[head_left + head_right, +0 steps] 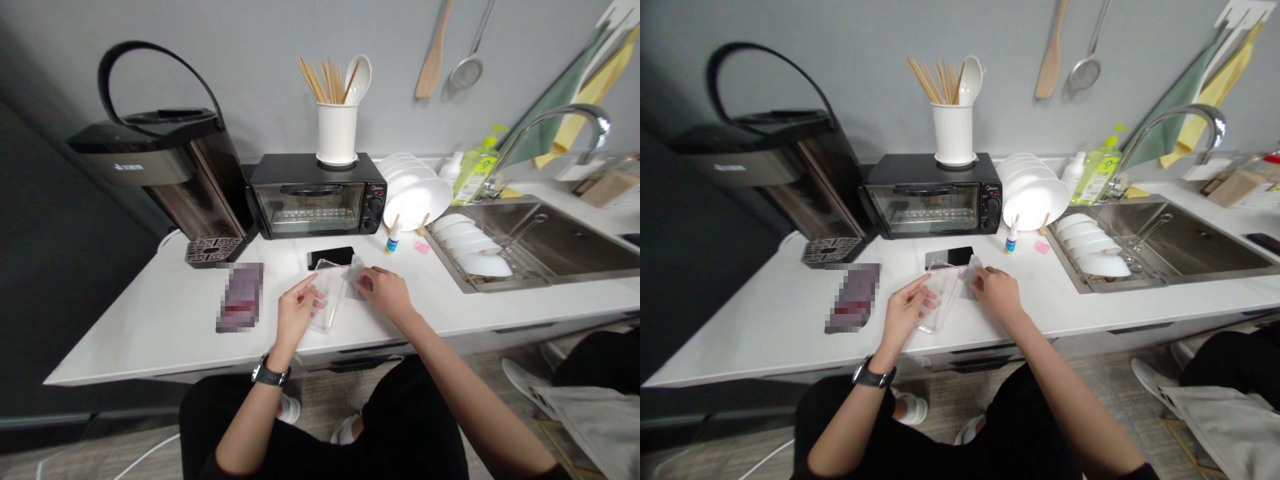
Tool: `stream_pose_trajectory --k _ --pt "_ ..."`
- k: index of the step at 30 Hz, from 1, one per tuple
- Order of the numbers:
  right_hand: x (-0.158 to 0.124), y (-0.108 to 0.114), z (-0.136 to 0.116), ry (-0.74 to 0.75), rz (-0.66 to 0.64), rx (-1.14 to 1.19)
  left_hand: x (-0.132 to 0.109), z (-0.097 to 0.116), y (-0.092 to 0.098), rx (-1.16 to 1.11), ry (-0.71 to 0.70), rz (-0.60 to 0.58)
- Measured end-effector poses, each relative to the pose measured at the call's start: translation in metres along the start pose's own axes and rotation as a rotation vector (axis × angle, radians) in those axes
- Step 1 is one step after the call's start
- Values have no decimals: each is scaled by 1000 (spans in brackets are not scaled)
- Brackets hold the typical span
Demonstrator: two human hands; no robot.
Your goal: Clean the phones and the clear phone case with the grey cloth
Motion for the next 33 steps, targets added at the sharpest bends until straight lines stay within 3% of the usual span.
stream_pose_trajectory --k 4,9,12,16,21,27,33 --pt "-2 4 18 -98 124 176 1 -2 -2 18 -6 -45" --pt "0 21 27 -124 209 384 -3 0 -20 98 48 -300" --pt "-2 28 9 -54 117 524 -5 5 -32 137 35 -382" --pt "-6 22 -18 139 -39 687 -5 5 -43 186 -12 -400" --pt "-5 2 -6 65 -66 450 -5 -1 -40 210 -56 -351" --pt "-4 -1 -5 110 -111 18 -7 0 -41 265 -136 -394" --pt "-3 -13 -4 144 -106 42 -4 -4 -38 210 -114 -327"
Point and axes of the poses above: each hand's wrist, its own x-axis towards the middle knuckle, its own y-axis out of the back of the hand, z = x × y, the point moved 5 cm from there along x, towards the middle knuckle, and after that the axes turned 7 degrees about y, right-handed, at the moved point
